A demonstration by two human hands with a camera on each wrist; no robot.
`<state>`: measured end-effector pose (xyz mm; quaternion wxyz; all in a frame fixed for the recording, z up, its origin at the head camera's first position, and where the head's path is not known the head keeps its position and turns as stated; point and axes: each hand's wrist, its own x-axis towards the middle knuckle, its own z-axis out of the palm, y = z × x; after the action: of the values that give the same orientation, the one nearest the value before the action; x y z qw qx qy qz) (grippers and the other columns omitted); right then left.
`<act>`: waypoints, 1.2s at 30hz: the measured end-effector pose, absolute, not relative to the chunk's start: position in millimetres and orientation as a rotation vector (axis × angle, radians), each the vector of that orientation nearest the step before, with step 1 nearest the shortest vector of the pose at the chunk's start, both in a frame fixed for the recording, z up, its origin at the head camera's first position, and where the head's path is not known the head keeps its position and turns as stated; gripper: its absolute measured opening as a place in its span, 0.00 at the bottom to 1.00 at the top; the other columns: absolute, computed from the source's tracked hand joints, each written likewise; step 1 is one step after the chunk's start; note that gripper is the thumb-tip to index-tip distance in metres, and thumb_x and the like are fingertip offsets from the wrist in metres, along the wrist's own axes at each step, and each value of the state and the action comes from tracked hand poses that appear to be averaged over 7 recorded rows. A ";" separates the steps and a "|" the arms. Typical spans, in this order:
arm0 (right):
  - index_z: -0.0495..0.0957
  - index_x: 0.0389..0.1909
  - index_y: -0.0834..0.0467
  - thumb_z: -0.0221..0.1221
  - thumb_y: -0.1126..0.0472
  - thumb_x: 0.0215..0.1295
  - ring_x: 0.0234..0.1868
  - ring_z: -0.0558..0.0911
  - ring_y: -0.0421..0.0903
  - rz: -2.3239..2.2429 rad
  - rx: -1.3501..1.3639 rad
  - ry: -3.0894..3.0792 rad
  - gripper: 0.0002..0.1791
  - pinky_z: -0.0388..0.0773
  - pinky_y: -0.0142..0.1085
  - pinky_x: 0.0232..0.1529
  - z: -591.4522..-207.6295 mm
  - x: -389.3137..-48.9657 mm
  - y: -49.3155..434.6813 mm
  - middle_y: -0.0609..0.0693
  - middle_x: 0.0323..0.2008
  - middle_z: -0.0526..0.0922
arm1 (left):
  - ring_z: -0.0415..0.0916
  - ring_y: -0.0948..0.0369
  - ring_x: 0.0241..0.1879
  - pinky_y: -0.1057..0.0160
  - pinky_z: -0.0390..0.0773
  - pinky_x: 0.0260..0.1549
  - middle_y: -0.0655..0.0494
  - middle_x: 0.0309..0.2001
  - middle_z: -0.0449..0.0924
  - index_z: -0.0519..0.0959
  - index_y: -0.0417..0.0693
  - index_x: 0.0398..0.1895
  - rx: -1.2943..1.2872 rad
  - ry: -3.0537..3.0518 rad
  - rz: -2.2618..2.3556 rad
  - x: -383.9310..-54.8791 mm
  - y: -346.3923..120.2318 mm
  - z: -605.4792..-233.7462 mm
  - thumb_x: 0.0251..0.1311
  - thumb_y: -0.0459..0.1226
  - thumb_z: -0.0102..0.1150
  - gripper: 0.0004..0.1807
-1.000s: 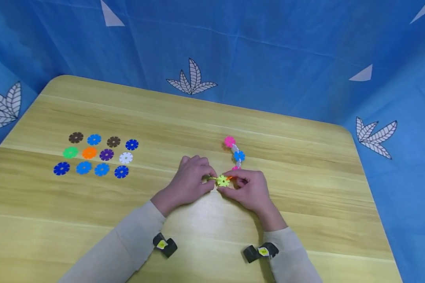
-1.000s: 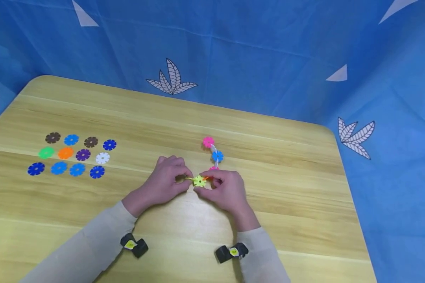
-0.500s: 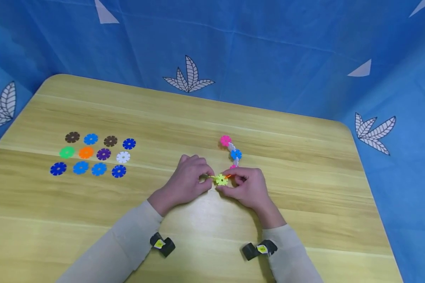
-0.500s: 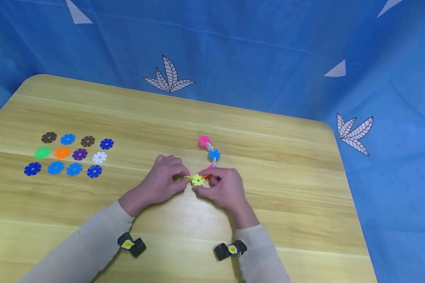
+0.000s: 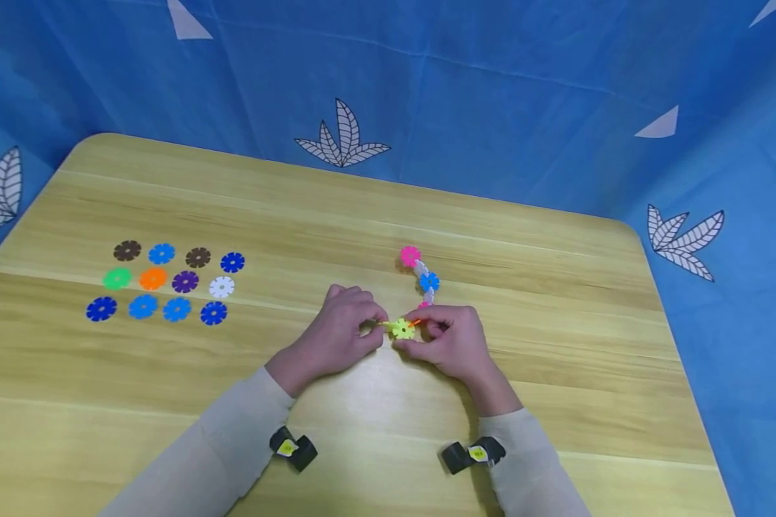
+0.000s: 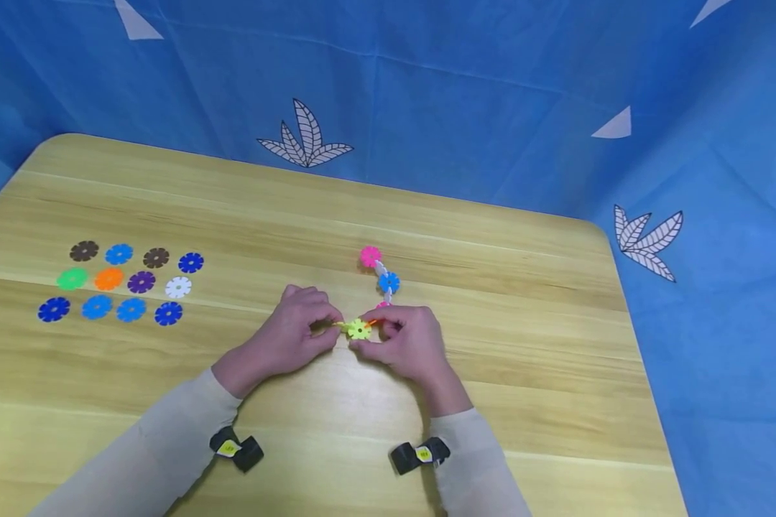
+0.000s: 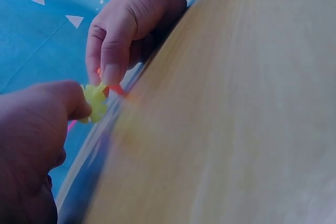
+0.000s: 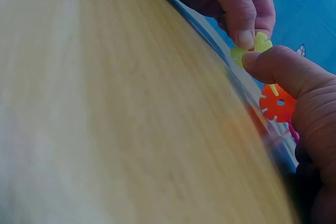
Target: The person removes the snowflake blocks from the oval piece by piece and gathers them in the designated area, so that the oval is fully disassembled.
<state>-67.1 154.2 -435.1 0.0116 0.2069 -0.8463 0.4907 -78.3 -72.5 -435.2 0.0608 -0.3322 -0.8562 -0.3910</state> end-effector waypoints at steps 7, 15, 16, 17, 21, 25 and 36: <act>0.88 0.35 0.54 0.80 0.62 0.44 0.17 0.60 0.38 1.529 0.653 -2.653 0.15 0.57 0.31 0.20 -433.3 -67.0 153.1 0.40 0.12 0.62 | 0.71 0.63 0.32 0.56 0.61 0.42 0.65 0.28 0.77 0.85 0.47 0.32 -1.021 -2.593 -1.184 -76.9 -75.5 -434.0 0.53 0.31 0.67 0.04; 0.89 0.34 0.53 0.80 0.62 0.43 0.17 0.60 0.39 1.555 0.620 -2.670 0.15 0.57 0.32 0.21 -431.4 -65.9 153.2 0.40 0.12 0.61 | 0.70 0.63 0.31 0.56 0.62 0.42 0.63 0.28 0.76 0.85 0.46 0.32 -1.016 -2.583 -1.175 -75.1 -75.5 -435.3 0.53 0.30 0.66 0.04; 0.89 0.34 0.53 0.80 0.62 0.43 0.17 0.60 0.39 1.555 0.618 -2.671 0.15 0.57 0.32 0.21 -431.6 -66.0 153.2 0.40 0.12 0.61 | 0.70 0.63 0.31 0.56 0.62 0.42 0.63 0.28 0.76 0.85 0.46 0.32 -1.014 -2.582 -1.177 -74.8 -75.5 -435.4 0.53 0.30 0.66 0.04; 0.89 0.34 0.53 0.80 0.62 0.43 0.17 0.60 0.39 1.556 0.620 -2.671 0.15 0.57 0.32 0.21 -432.1 -66.4 153.1 0.40 0.12 0.61 | 0.70 0.63 0.31 0.56 0.62 0.42 0.63 0.28 0.76 0.85 0.46 0.32 -1.011 -2.580 -1.178 -74.5 -75.5 -435.4 0.54 0.30 0.66 0.04; 0.89 0.35 0.54 0.80 0.62 0.43 0.17 0.61 0.39 1.557 0.629 -2.670 0.15 0.58 0.31 0.21 -432.7 -67.4 152.7 0.40 0.12 0.62 | 0.69 0.63 0.30 0.56 0.62 0.41 0.63 0.27 0.75 0.84 0.45 0.32 -1.000 -2.571 -1.183 -73.4 -75.7 -436.0 0.54 0.30 0.65 0.03; 0.89 0.35 0.54 0.80 0.63 0.43 0.17 0.60 0.38 1.559 0.634 -2.663 0.15 0.58 0.31 0.21 -431.5 -68.0 152.9 0.40 0.12 0.62 | 0.70 0.63 0.30 0.56 0.62 0.41 0.63 0.26 0.74 0.84 0.45 0.32 -1.003 -2.561 -1.189 -73.5 -75.7 -436.4 0.54 0.30 0.65 0.03; 0.88 0.35 0.52 0.80 0.62 0.43 0.17 0.61 0.39 1.556 0.624 -2.706 0.16 0.58 0.33 0.22 -432.8 -66.2 156.5 0.40 0.12 0.61 | 0.66 0.64 0.31 0.56 0.60 0.42 0.67 0.26 0.71 0.84 0.51 0.29 -1.025 -2.621 -1.152 -75.3 -71.9 -436.7 0.54 0.34 0.68 0.03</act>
<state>-66.2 156.5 -432.8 -0.0209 0.1958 -0.8499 0.4887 -75.3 -71.9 -436.7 0.0501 -0.3367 -0.8608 -0.3784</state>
